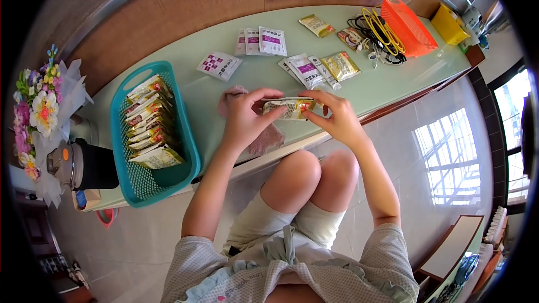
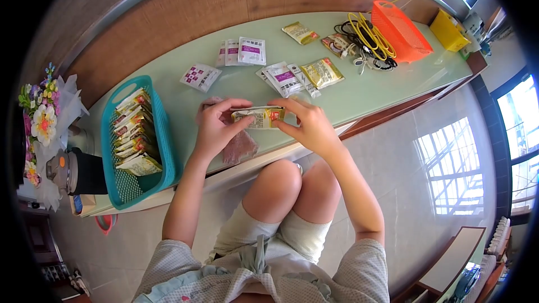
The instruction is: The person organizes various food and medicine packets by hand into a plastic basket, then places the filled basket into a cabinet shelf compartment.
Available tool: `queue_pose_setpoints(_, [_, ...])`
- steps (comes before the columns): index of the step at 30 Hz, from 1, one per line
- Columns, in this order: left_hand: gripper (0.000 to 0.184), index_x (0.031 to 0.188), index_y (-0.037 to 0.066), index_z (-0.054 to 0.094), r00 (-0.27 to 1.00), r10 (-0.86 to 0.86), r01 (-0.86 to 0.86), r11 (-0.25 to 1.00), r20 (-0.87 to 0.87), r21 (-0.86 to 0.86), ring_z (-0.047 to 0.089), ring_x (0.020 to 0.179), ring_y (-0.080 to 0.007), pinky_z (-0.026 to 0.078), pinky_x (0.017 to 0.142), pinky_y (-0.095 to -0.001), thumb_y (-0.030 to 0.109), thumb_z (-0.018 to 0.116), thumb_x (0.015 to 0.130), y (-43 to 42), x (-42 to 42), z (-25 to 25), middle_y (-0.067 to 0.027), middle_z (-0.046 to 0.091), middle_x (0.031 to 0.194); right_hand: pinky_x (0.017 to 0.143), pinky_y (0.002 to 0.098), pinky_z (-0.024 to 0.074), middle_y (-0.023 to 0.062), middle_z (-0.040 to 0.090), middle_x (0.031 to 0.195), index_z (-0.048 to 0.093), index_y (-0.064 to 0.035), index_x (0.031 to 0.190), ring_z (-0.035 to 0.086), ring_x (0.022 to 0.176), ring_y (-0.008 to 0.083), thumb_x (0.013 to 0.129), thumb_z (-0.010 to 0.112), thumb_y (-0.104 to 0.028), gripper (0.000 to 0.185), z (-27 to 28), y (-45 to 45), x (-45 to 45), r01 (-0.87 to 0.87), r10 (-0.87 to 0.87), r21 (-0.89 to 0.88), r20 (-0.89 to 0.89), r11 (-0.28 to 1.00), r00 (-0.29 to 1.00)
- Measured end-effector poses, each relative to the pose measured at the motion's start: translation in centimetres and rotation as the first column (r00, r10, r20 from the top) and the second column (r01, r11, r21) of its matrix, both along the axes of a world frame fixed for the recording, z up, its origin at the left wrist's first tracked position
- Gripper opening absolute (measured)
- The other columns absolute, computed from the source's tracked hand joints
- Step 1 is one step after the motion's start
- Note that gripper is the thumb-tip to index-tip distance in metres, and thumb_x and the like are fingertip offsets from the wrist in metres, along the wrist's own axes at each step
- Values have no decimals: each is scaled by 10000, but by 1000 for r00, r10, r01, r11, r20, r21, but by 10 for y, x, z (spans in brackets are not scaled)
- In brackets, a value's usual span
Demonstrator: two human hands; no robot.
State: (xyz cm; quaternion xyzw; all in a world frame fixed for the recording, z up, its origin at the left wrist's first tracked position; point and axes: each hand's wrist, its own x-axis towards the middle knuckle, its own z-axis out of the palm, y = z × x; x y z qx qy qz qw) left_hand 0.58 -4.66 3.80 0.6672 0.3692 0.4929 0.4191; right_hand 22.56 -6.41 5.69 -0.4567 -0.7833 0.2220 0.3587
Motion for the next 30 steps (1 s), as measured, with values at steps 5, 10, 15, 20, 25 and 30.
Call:
queue_pose_setpoints(5, [164, 929, -22, 682, 990, 20, -28, 998, -138, -53, 612, 659, -45, 492, 596, -204, 39, 740, 789, 3, -4, 1, -42, 692, 788, 553, 296, 464, 80, 660, 842, 654, -93, 1094, 554, 569, 190, 802, 697, -113, 295, -5, 3, -2, 11, -12, -20, -57, 1000, 998])
queue_pose_setpoints(10, [299, 1048, 14, 645, 1000, 11, -12, 998, 3, 56, 633, 656, -106, 477, 579, -256, 51, 747, 769, 2, 3, -6, -52, 693, 790, 570, 283, 477, 78, 675, 862, 670, -76, 1068, 602, 638, 181, 818, 697, -108, 253, -11, 7, -3, 23, -21, 16, -100, 1000, 995])
queue_pose_setpoints(15, [475, 1122, 93, 612, 877, 155, -88, 982, -454, 165, 621, 734, -141, 486, 672, -281, 15, 776, 683, -17, -4, 23, -58, 673, 861, 579, 274, 482, 74, 679, 882, 671, -70, 1067, 618, 674, 170, 816, 702, -94, 254, -8, 1, -1, 38, -41, -30, -136, 999, 990])
queue_pose_setpoints(20, [410, 1064, 108, 612, 894, 219, -83, 939, -392, 334, 654, 706, -274, 507, 642, -351, 49, 764, 687, -30, 0, 37, -139, 666, 812, 566, 251, 465, 60, 694, 918, 677, -52, 1052, 576, 633, 136, 807, 709, -86, 249, 9, -12, -1, 41, -45, -27, -170, 999, 984])
queue_pose_setpoints(25, [372, 1056, 88, 605, 937, 165, -89, 965, -309, 248, 669, 716, -263, 513, 627, -338, 64, 758, 718, -51, -6, 64, -120, 671, 829, 553, 223, 438, 26, 697, 918, 680, -42, 1054, 510, 594, 78, 775, 726, -58, 283, 33, -29, 0, 24, -51, -115, -239, 993, 970])
queue_pose_setpoints(30, [306, 1042, 27, 604, 939, 50, -44, 999, -341, 25, 686, 850, -155, 549, 748, -276, 11, 730, 764, -75, -29, 99, -77, 689, 877, 577, 213, 437, 37, 690, 939, 669, -22, 1064, 511, 606, 65, 749, 726, -9, 321, 48, -39, -12, -76, 54, -73, -264, 994, 963])
